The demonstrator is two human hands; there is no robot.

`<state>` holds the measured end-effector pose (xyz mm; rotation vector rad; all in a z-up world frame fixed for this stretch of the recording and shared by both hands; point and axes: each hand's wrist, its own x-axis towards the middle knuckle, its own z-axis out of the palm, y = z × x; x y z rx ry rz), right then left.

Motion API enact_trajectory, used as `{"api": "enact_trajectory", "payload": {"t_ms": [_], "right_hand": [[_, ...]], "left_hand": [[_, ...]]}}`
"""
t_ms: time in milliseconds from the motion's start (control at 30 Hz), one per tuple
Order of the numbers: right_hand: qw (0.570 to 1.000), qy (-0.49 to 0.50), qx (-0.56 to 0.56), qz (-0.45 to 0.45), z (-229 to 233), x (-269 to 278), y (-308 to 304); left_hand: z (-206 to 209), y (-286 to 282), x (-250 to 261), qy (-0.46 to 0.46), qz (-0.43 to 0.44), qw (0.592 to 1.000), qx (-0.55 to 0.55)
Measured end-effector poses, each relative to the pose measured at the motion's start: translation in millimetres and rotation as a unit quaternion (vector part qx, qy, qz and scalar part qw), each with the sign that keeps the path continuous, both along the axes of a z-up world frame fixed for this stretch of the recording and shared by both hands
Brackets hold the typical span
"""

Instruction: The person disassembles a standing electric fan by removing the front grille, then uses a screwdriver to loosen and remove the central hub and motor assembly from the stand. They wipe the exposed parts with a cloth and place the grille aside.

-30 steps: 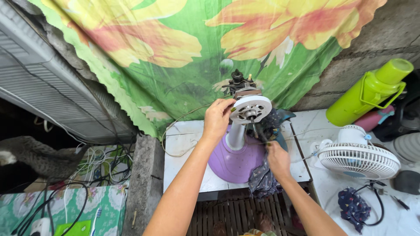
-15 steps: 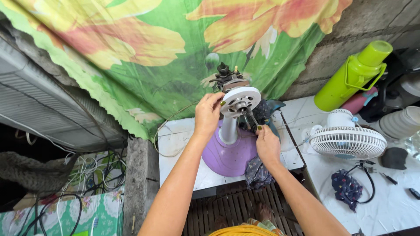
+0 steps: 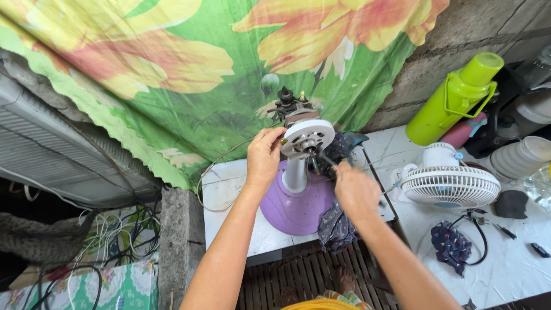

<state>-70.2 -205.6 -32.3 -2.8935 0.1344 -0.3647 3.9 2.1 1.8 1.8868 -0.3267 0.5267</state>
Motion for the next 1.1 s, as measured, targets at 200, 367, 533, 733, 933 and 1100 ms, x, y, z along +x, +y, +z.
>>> {"api": "enact_trajectory", "payload": {"t_ms": [200, 367, 533, 733, 933, 1100], "right_hand": [[0.999, 0.041, -0.028, -0.007, 9.6, 4.9, -3.5], [1.0, 0.004, 0.0, 0.003, 0.8, 1.8, -8.1], [0.997, 0.055, 0.045, -0.001, -14.2, 10.3, -8.2], [0.995, 0.055, 0.083, 0.004, -3.8, 3.8, -10.6], [0.972, 0.121, 0.2, -0.008, 26.9, 5.2, -35.8], [0.968, 0.039, 0.241, 0.056, 5.3, 6.4, -50.4]], "left_hand": [[0.3, -2.7, 1.2, -0.003, 0.005, 1.0, -0.006], [-4.5, -0.9, -4.6, 0.013, 0.006, 1.0, -0.001], [-2.2, -1.8, -0.2, -0.003, 0.007, 1.0, -0.008], [-2.4, -2.1, 0.1, -0.001, 0.01, 1.0, -0.003], [-5.6, 0.8, 3.4, 0.002, 0.009, 1.0, -0.004], [-12.4, 1.9, 2.6, 0.001, 0.01, 1.0, -0.006]]}}
